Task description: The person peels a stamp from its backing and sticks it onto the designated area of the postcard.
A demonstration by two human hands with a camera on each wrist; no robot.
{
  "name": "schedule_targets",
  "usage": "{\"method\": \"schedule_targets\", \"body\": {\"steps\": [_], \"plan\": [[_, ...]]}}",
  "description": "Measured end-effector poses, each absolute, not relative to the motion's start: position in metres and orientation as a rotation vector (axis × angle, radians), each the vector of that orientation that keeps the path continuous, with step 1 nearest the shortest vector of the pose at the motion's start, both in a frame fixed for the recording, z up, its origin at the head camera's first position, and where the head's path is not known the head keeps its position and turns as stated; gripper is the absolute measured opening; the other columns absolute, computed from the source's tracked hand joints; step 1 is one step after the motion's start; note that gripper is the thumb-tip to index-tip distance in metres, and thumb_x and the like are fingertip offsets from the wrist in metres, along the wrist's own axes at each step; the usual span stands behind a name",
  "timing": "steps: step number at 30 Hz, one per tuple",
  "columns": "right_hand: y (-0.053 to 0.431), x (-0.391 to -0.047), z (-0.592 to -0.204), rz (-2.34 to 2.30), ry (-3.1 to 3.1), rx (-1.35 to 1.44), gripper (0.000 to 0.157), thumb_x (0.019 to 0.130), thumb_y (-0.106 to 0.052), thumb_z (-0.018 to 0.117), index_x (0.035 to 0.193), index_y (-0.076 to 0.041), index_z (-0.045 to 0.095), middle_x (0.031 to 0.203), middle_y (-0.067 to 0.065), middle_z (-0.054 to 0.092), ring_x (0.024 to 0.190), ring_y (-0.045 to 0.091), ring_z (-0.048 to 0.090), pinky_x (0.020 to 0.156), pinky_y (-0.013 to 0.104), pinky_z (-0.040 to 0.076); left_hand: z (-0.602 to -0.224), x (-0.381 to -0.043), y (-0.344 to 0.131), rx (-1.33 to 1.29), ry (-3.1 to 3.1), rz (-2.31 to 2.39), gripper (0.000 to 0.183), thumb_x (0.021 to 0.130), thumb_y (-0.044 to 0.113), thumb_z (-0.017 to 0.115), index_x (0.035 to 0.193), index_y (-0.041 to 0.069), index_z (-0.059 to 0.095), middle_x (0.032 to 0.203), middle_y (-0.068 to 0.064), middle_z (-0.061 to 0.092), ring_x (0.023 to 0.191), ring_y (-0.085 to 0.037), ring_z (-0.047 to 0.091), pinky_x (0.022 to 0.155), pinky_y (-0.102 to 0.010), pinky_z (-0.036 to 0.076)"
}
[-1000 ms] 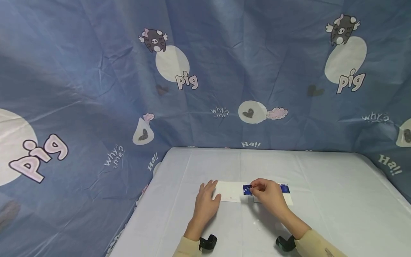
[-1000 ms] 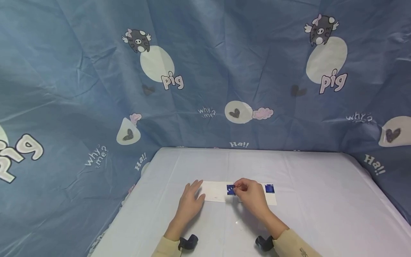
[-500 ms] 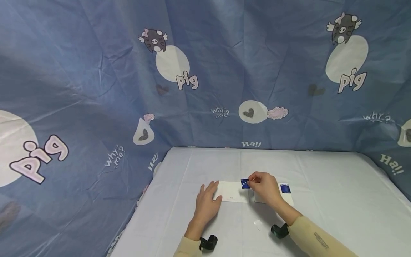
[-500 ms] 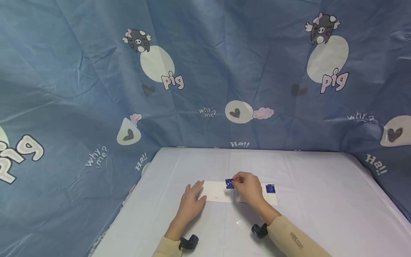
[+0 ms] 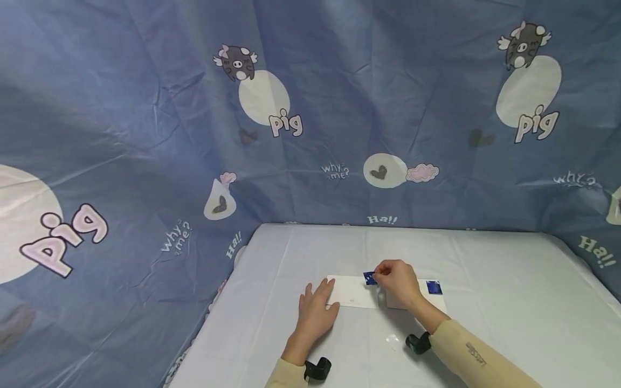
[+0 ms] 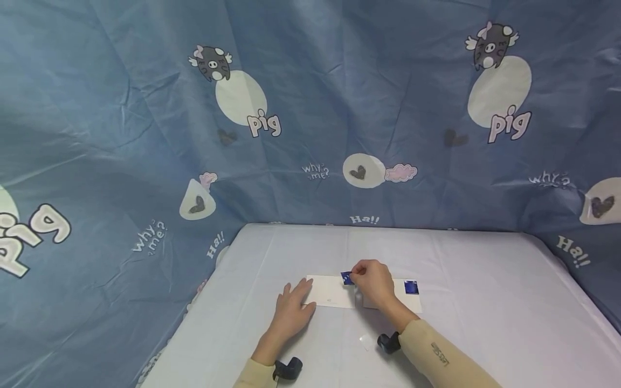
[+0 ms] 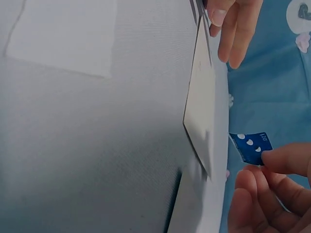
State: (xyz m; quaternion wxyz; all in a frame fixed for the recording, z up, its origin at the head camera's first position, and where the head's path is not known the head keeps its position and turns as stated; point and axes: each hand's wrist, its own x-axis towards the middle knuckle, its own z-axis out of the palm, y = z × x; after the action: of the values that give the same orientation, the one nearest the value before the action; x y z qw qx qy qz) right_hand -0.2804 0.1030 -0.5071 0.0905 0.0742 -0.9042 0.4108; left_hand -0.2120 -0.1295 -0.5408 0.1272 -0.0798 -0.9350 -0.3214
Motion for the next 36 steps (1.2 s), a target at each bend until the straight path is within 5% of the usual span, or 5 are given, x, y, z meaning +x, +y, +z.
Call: {"method": "schedule_targets", "body": {"steps": [36], "plan": [[0.092,-0.291,-0.525,1.080,-2.822,0.198,0.015,0.076,-0.008,0.077,0.090,-0.012,0.075,0.075,-0.003,0.067,0.065,0.016,0.058,0.055,0.032,0.044,-0.540,-0.207,-0.128,-0.216,-2.804,-0.752,0.052,0.089,0.020,0.070,0.135,-0.001,0.060,0.146,-0.020,0.052,0.140,-0.055,0.029,0.107,-0.074,0.021]]}}
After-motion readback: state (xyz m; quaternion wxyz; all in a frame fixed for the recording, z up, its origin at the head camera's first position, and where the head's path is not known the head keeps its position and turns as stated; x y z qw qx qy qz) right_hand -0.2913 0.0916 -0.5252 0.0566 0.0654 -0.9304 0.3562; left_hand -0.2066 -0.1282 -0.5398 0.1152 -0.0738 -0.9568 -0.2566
